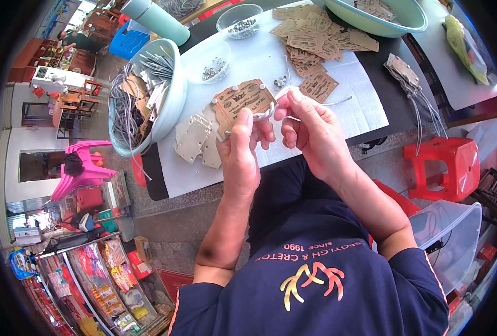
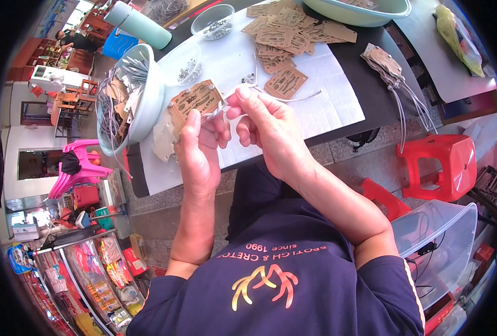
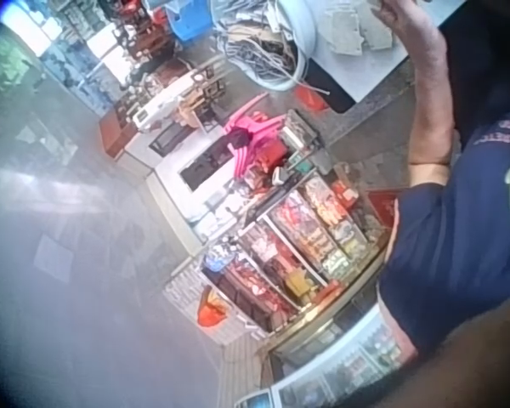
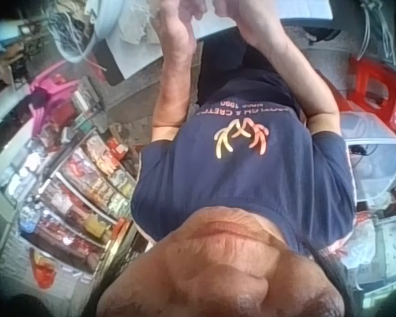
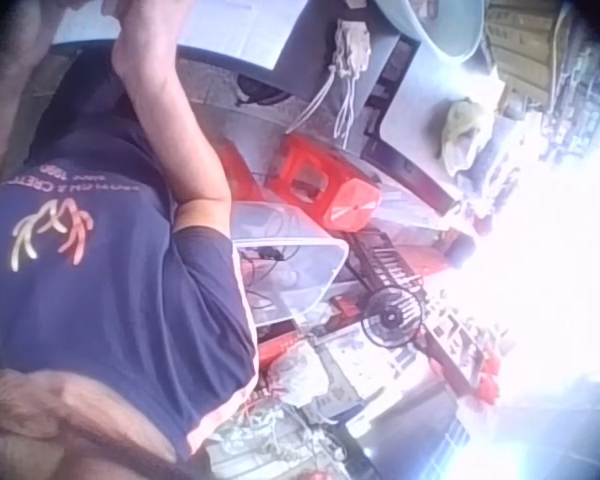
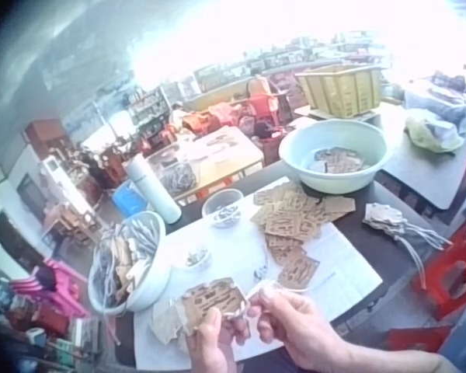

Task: Attaching strings and plastic fasteners to cardboard manufacturing tags.

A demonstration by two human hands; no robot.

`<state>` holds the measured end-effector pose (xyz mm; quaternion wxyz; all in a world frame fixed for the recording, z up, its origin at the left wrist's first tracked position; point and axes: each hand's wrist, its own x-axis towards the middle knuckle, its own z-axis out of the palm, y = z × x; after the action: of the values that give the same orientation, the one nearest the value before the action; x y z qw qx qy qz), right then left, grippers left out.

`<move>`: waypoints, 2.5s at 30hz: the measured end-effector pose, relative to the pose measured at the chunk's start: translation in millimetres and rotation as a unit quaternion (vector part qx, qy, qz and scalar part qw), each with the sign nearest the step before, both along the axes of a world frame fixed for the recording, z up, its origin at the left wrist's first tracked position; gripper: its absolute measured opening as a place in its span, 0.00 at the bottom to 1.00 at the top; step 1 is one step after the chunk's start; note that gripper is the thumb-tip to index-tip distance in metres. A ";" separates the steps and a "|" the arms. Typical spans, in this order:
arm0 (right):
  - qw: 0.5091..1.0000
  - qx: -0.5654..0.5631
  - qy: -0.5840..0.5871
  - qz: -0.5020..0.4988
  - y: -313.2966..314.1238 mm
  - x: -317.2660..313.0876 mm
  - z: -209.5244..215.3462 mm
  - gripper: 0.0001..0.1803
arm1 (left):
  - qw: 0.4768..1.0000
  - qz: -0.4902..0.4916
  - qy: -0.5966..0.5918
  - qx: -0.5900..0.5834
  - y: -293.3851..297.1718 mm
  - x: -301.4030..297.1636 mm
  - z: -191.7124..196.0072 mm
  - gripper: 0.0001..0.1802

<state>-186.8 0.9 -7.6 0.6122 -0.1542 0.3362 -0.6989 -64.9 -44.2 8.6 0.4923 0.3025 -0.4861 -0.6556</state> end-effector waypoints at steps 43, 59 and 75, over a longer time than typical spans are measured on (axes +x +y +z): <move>0.999 -0.030 -0.039 -0.015 0.7 0.6 1.3 0.13 | 0.957 -0.135 0.103 0.234 -7.1 7.3 5.4 0.16; 0.998 -0.054 -0.004 -0.020 2.9 -5.8 -2.6 0.10 | 0.889 -0.207 0.207 0.353 -13.4 7.1 -0.6 0.20; 0.992 -0.127 -0.011 -0.014 5.6 -4.7 1.5 0.07 | 0.902 -0.207 0.201 0.320 -11.3 7.9 3.1 0.19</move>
<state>-191.5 6.5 -6.1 0.5812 -0.2185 0.2401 -0.7462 -57.0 -55.6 11.7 0.3092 0.1979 -0.1925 -0.9100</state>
